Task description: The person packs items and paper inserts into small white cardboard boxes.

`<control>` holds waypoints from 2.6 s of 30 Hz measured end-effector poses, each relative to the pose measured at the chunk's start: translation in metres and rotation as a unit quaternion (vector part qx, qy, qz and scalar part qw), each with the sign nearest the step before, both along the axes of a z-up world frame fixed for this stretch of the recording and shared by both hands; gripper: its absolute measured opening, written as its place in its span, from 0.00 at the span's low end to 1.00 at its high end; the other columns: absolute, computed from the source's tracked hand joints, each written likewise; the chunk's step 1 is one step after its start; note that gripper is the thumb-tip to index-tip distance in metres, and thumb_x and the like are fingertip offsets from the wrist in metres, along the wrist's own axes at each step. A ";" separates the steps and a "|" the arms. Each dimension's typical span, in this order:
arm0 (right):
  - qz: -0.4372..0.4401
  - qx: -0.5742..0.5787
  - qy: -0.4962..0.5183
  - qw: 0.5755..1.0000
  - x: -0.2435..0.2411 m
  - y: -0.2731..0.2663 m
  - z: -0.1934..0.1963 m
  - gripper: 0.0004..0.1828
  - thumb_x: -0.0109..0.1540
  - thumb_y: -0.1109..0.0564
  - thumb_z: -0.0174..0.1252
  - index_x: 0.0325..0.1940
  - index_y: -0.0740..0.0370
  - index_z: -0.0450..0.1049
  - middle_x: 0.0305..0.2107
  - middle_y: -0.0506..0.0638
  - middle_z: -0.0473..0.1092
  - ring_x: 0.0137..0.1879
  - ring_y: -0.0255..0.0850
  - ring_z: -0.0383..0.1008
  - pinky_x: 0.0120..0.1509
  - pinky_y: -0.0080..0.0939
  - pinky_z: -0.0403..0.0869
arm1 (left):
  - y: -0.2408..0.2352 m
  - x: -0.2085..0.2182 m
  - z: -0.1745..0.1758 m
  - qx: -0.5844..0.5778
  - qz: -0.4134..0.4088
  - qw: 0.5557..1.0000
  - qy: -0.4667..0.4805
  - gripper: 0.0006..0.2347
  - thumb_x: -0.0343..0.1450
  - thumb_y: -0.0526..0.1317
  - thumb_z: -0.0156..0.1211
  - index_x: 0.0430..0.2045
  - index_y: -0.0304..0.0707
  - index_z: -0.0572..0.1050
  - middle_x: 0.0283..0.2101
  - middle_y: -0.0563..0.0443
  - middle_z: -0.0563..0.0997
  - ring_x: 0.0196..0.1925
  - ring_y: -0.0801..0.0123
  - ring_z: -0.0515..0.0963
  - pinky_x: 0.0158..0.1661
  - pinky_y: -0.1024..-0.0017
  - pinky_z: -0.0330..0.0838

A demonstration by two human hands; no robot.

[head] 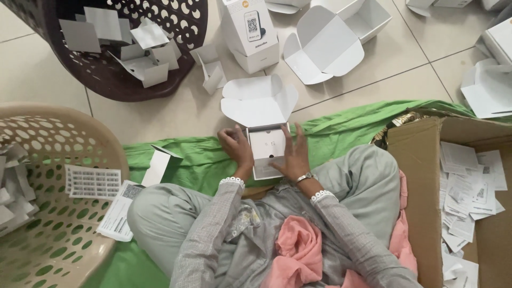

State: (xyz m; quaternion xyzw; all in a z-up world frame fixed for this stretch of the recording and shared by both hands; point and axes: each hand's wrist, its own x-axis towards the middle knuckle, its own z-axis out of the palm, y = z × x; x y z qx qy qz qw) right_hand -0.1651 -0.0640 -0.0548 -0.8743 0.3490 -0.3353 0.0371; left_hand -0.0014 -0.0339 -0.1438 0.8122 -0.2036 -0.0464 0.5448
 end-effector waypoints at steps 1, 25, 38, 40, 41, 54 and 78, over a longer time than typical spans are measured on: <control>0.004 0.012 0.003 1.000 0.000 0.002 -0.003 0.57 0.41 0.41 0.72 0.69 0.60 0.58 0.63 0.64 0.53 0.60 0.67 0.68 0.59 0.55 0.72 | -0.002 0.003 -0.008 0.010 0.020 0.994 0.110 0.14 0.74 0.47 0.58 0.42 0.34 0.69 0.42 0.44 0.74 0.47 0.53 0.75 0.50 0.58 0.68; 0.024 0.302 -0.133 0.944 -0.053 -0.020 -0.110 0.28 0.56 0.48 0.69 0.60 0.46 0.72 0.60 0.62 0.67 0.59 0.56 0.73 0.57 0.56 0.77 | 0.061 0.042 0.079 -0.151 -0.326 0.842 0.402 0.20 0.75 0.35 0.42 0.63 0.28 0.69 0.65 0.45 0.73 0.68 0.64 0.69 0.69 0.65 0.57; 0.050 0.566 -0.396 0.721 -0.063 -0.036 -0.037 0.21 0.70 0.47 0.47 0.62 0.61 0.68 0.50 0.52 0.73 0.55 0.42 0.77 0.56 0.46 0.80 | 0.053 0.031 0.010 -0.159 -0.315 0.817 0.457 0.21 0.79 0.41 0.48 0.66 0.25 0.66 0.68 0.42 0.70 0.69 0.60 0.66 0.67 0.69 0.57; 0.054 0.556 -0.390 0.732 -0.061 -0.031 -0.039 0.22 0.70 0.47 0.47 0.62 0.62 0.69 0.50 0.51 0.73 0.54 0.41 0.77 0.55 0.46 0.81 | 0.060 0.015 0.078 -0.118 -0.312 0.828 0.451 0.22 0.78 0.42 0.46 0.67 0.30 0.64 0.69 0.45 0.69 0.70 0.62 0.66 0.67 0.70 0.57; 0.058 0.541 -0.384 0.745 -0.061 -0.031 -0.040 0.22 0.70 0.47 0.47 0.62 0.63 0.69 0.50 0.51 0.72 0.54 0.40 0.77 0.54 0.45 0.82 | 0.061 0.008 0.112 -0.080 -0.311 0.836 0.444 0.22 0.77 0.43 0.45 0.68 0.36 0.63 0.71 0.48 0.68 0.71 0.65 0.65 0.66 0.70 0.56; -0.012 0.531 -0.331 0.780 -0.068 -0.040 -0.061 0.23 0.70 0.48 0.49 0.65 0.62 0.72 0.46 0.48 0.74 0.48 0.35 0.74 0.48 0.37 0.75 | 0.059 0.011 0.087 -0.124 -0.354 0.828 0.417 0.23 0.76 0.39 0.50 0.70 0.41 0.62 0.72 0.47 0.65 0.72 0.67 0.65 0.68 0.69 0.57; -0.052 0.672 -0.241 0.698 -0.069 -0.035 -0.024 0.39 0.65 0.28 0.46 0.65 0.61 0.68 0.59 0.52 0.70 0.65 0.43 0.68 0.65 0.48 0.67 | 0.061 0.028 0.069 -0.107 -0.292 0.853 0.419 0.23 0.74 0.50 0.61 0.57 0.30 0.76 0.53 0.36 0.81 0.54 0.60 0.79 0.52 0.68 0.74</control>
